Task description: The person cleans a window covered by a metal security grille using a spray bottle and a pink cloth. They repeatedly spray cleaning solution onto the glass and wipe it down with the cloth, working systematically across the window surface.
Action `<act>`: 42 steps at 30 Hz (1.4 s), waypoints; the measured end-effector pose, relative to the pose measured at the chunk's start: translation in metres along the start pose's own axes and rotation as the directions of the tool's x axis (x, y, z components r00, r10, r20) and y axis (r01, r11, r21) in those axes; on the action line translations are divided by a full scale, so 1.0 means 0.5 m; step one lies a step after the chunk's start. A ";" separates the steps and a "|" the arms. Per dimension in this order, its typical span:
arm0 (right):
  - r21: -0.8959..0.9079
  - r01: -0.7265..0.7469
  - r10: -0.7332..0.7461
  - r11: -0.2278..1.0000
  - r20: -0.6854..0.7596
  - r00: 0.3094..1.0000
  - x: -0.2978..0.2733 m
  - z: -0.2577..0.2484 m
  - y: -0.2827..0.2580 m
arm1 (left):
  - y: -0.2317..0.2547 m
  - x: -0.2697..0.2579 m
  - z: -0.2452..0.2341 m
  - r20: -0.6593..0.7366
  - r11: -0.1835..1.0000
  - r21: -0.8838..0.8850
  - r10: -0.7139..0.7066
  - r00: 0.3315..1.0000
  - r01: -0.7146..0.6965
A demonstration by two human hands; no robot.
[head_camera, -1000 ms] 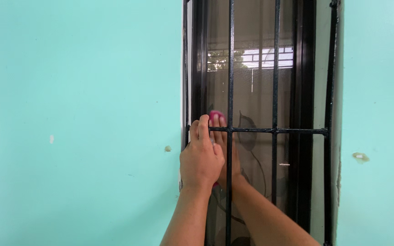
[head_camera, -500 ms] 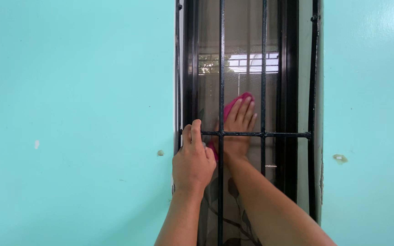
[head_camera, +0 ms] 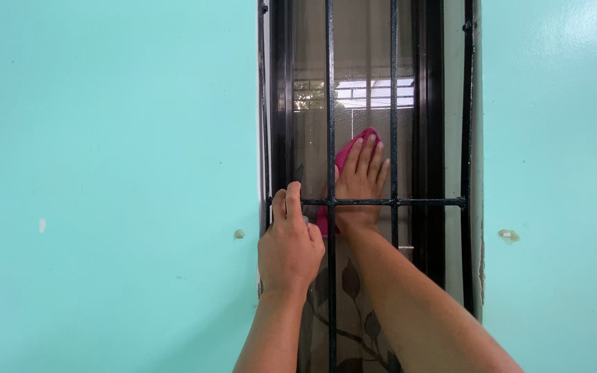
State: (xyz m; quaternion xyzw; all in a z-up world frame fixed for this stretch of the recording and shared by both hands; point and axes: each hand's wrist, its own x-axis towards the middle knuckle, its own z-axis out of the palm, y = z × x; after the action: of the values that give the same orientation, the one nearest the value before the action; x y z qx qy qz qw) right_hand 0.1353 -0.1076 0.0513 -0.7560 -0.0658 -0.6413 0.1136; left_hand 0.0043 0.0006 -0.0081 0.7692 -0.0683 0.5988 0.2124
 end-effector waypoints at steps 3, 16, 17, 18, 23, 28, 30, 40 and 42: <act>-0.099 0.181 -0.172 0.979 0.087 0.981 -0.061 -0.011 -0.021 | 0.002 -0.006 -0.002 -0.002 1.000 -0.023 -0.006 1.000 0.006; -0.001 0.140 -0.140 0.990 -0.024 0.990 -0.139 0.005 0.005 | -0.012 -0.010 -0.001 -0.048 0.999 0.023 0.040 0.998 -0.039; 0.043 0.062 -0.062 0.997 -0.006 0.998 -0.138 0.018 0.009 | -0.011 -0.007 -0.002 -0.008 0.999 0.028 0.023 1.000 -0.023; 0.086 -0.017 0.016 0.996 0.015 1.000 -0.127 0.025 0.012 | -0.008 -0.004 -0.003 0.031 0.999 0.034 0.006 1.000 -0.007; 0.046 0.045 -0.051 0.998 0.150 0.987 -0.156 -0.029 -0.017 | -0.006 -0.007 -0.010 0.053 1.000 0.020 0.000 0.999 -0.001; 0.041 0.303 -0.269 0.952 0.580 0.769 -0.198 -0.096 -0.049 | -0.013 -0.011 -0.002 -0.059 0.999 0.002 0.038 0.998 -0.038; -0.002 0.289 -0.252 0.957 0.482 0.839 -0.197 -0.068 -0.034 | -0.011 -0.009 -0.001 -0.044 0.999 -0.010 0.030 0.999 -0.030; 0.163 0.098 -0.085 0.982 -0.085 0.993 -0.160 -0.008 0.013 | -0.022 -0.010 -0.006 0.009 1.000 0.009 0.025 1.000 -0.025; 0.004 0.290 -0.275 0.957 0.323 0.905 -0.199 -0.048 -0.025 | -0.022 -0.009 -0.004 0.046 1.000 0.005 0.009 0.999 -0.009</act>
State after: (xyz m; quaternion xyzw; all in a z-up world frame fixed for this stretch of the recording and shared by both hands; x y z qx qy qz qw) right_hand 0.0924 -0.0973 -0.0418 -0.8348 -0.1779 -0.5210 -0.0096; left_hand 0.0052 0.0106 -0.0148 0.7831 -0.0750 0.5819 0.2060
